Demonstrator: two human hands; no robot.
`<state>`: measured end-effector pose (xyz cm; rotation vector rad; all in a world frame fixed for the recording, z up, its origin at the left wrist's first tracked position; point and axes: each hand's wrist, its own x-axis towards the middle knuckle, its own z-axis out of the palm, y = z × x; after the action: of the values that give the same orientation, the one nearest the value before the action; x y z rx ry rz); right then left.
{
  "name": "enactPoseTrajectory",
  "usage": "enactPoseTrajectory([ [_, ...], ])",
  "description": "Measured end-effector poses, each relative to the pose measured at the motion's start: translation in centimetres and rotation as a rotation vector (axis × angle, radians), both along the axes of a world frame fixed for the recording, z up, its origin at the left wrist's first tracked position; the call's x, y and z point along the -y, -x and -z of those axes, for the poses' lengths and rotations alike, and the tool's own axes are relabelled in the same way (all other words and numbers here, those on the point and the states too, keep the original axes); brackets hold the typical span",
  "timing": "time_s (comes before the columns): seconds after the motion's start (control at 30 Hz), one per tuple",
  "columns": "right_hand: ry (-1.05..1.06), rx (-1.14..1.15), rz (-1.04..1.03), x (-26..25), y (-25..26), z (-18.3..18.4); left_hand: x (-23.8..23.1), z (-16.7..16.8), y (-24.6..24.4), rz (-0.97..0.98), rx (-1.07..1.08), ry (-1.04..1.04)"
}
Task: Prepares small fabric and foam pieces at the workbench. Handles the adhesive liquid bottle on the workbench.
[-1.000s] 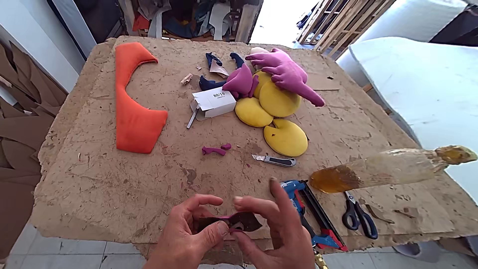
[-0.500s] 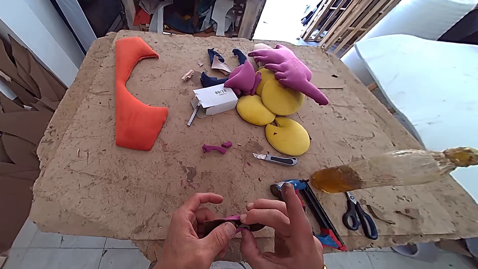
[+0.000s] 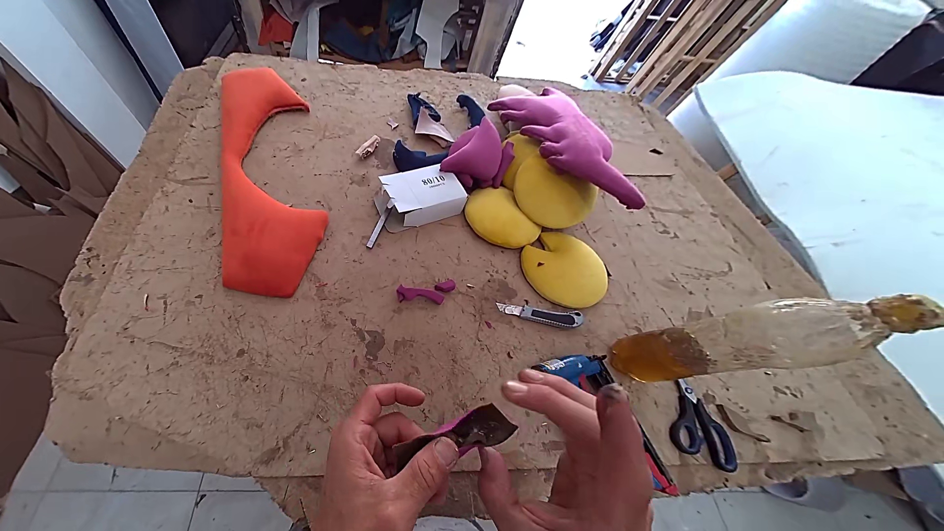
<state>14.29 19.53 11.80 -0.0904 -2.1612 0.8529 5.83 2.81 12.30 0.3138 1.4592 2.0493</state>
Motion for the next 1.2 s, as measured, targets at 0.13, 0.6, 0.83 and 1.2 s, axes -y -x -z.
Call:
enactPoseTrajectory([
  [0.13,-0.035,-0.028,0.056,0.4,0.1,0.4,0.0,-0.1,-0.1,0.027,-0.031,0.01],
  [0.6,0.003,-0.004,-0.012,0.7,0.2,0.3,0.0,0.0,-0.2,0.085,0.015,0.027],
  [0.83,0.597,0.06,-0.214,-1.0,-1.1,-0.6,-0.4,0.5,-0.4,0.018,-0.004,-0.11],
  [1.2,1.51,-0.102,-0.73,-4.4,-2.7,2.1,0.1,2.7,1.1,-0.094,-0.143,-0.061],
])
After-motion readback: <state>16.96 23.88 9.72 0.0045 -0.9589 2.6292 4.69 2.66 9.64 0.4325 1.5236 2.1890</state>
